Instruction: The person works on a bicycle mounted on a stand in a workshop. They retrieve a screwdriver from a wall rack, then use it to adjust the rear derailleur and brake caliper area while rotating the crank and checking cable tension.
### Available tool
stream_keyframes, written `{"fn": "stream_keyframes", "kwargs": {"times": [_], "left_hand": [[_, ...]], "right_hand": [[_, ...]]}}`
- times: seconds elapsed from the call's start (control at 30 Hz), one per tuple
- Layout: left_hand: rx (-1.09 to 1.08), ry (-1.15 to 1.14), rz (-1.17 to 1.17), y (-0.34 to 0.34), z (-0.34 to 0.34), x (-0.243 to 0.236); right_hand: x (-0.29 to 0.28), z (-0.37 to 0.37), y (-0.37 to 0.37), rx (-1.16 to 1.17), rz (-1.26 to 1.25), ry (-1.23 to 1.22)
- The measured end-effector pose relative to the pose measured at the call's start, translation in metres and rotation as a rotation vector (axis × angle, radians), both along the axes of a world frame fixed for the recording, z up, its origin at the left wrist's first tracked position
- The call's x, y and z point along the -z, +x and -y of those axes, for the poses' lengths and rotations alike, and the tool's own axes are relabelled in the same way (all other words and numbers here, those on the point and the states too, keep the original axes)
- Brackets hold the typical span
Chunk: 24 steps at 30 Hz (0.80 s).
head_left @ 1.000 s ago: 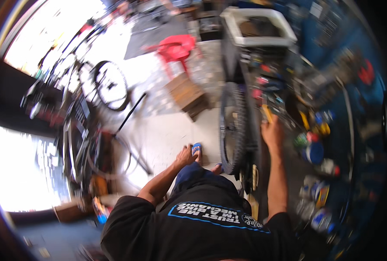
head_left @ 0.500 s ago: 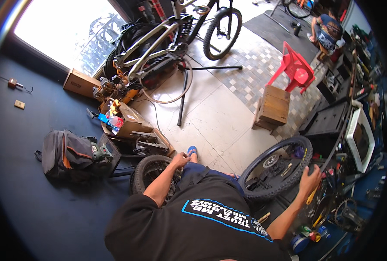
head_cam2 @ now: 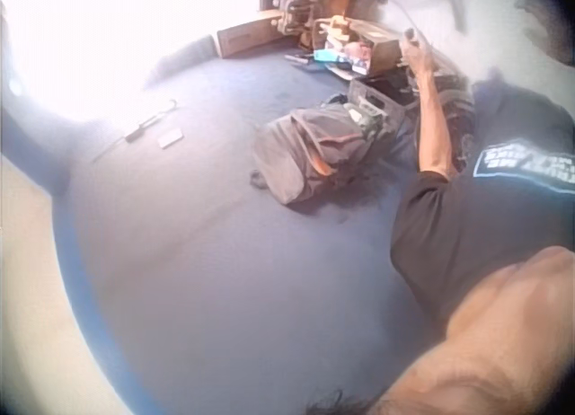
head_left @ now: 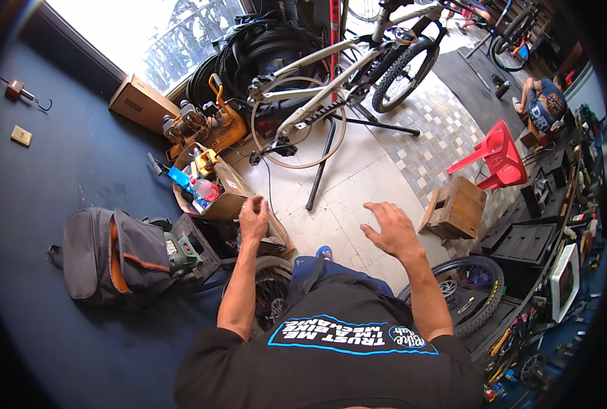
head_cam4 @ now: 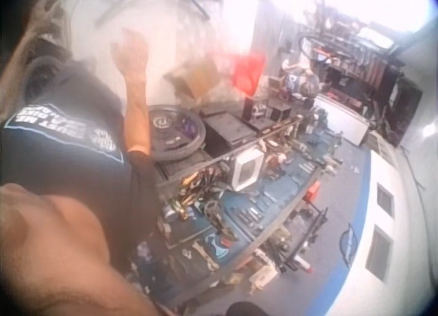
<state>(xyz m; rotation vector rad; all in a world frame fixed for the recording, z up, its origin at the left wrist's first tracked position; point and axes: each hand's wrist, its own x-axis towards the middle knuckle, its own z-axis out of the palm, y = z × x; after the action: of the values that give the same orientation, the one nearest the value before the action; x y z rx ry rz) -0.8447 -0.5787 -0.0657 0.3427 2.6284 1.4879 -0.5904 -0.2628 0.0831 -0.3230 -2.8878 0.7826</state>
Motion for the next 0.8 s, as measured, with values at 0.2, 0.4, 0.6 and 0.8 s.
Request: {"fn": "stream_keyframes", "kwargs": {"times": [0.2, 0.4, 0.6, 0.8], "left_hand": [[0.134, -0.156, -0.408, -0.062, -0.042, -0.115], [0.234, -0.199, -0.490, -0.101, -0.088, -0.123], [0.110, -0.133, -0.369, -0.120, -0.096, -0.123], [-0.016, -0.096, -0.269, -0.126, -0.097, -0.124]], "right_hand": [[0.000, 0.016, -0.050, -0.143, 0.180, -0.027], [0.020, -0.006, -0.050, -0.156, 0.214, -0.052], [0.028, -0.051, -0.035, -0.078, 0.276, 0.002], [0.039, -0.093, -0.026, 0.005, 0.309, -0.035]]}}
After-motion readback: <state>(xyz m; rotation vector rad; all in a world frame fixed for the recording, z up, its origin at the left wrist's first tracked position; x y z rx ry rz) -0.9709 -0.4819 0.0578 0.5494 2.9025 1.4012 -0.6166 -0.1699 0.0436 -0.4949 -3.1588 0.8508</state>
